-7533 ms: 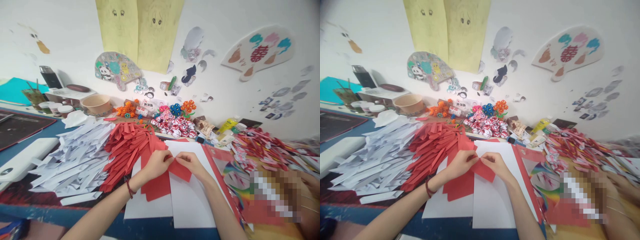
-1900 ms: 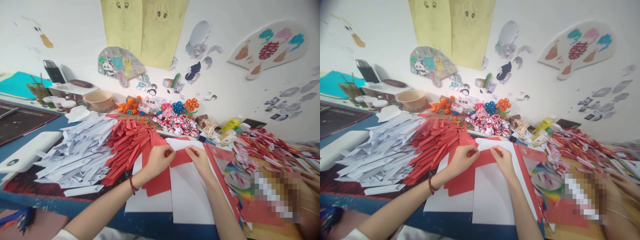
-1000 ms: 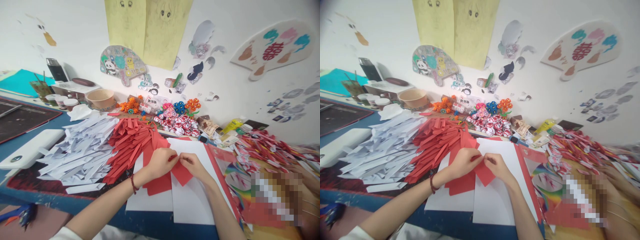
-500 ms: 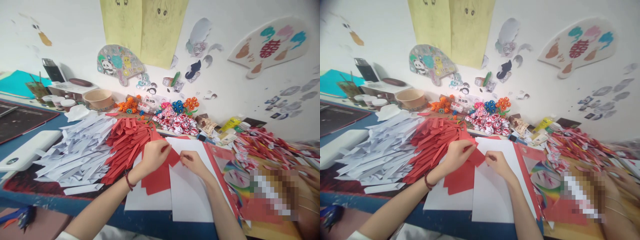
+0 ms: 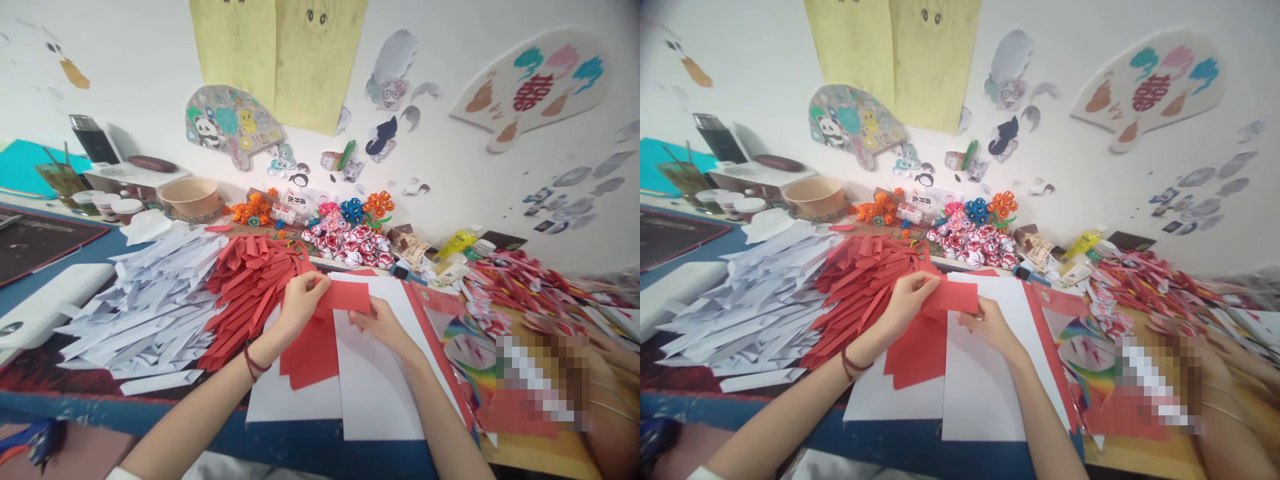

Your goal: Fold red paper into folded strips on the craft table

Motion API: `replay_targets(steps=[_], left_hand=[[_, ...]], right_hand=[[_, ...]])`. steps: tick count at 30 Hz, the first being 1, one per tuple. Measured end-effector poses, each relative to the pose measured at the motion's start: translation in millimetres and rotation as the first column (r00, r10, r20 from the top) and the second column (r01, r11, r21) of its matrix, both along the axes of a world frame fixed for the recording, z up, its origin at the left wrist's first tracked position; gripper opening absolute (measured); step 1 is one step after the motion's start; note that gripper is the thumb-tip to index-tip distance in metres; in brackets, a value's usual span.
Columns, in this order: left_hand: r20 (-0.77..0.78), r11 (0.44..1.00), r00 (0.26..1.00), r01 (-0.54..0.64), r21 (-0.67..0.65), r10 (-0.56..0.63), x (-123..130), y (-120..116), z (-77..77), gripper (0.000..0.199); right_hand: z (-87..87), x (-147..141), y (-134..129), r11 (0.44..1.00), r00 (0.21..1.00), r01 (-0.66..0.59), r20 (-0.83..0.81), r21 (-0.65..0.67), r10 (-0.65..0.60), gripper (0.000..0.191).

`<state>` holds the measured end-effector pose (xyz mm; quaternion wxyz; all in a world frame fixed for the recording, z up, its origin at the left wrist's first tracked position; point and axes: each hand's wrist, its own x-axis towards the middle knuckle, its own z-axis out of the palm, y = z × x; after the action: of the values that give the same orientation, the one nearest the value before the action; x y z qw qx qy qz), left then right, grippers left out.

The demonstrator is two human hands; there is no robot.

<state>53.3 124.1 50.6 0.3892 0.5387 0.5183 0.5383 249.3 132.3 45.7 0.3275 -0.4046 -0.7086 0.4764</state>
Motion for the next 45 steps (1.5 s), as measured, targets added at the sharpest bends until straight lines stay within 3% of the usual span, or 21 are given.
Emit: replay_targets(steps=[3,6,9,11,13,17,24,31,38,45], left_hand=[[-0.105,0.999,0.994,0.018,0.051,-0.012,1.1,-1.0,-2.1,0.021],[-0.36,0.992,0.933,0.05,0.117,-0.004,2.9,-5.6,0.9,0.018],[-0.672,0.957,0.725,0.064,0.284,0.151,7.8,-13.5,7.5,0.037],[-0.782,0.921,0.586,0.148,0.361,0.213,11.8,-18.2,10.4,0.041],[-0.824,0.9,0.526,0.228,0.373,0.209,15.0,-21.0,10.2,0.043],[-0.822,0.896,0.56,0.303,0.324,0.108,16.3,-21.6,4.1,0.053],[-0.776,0.896,0.629,0.363,0.257,-0.032,13.6,-20.0,1.5,0.047],[-0.742,0.868,0.656,0.442,0.225,-0.142,13.6,-24.0,5.0,0.045],[-0.742,0.844,0.636,0.502,0.19,-0.212,11.9,-24.3,7.4,0.051],[-0.72,0.837,0.644,0.521,0.165,-0.259,11.3,-23.5,9.4,0.048]], right_hand=[[5.0,1.7,-2.9,0.999,0.999,0.034,-0.043,0.01,-0.033,0.034],[5.0,4.8,-1.6,0.993,0.994,0.111,-0.027,0.041,-0.11,0.036],[-0.9,6.3,1.9,0.985,0.987,0.16,0.007,0.065,-0.161,0.038],[-5.3,5.7,3.7,0.983,0.985,0.172,0.008,0.06,-0.172,0.038],[-7.4,4.5,4.0,0.985,0.986,0.167,-0.012,0.046,-0.166,0.038],[-3.9,3.7,1.0,0.988,0.99,0.144,-0.01,0.063,-0.144,0.033],[-2.1,11.0,2.2,0.987,0.992,0.1,0.069,0.128,-0.109,0.035],[-4.8,14.4,4.8,0.995,0.997,0.056,-0.062,0.086,-0.051,0.034],[-10.7,18.8,9.7,0.996,0.994,0.03,-0.107,0.084,-0.021,0.031],[-4.7,14.8,5.3,0.994,0.995,0.044,-0.09,0.099,-0.035,0.025]])
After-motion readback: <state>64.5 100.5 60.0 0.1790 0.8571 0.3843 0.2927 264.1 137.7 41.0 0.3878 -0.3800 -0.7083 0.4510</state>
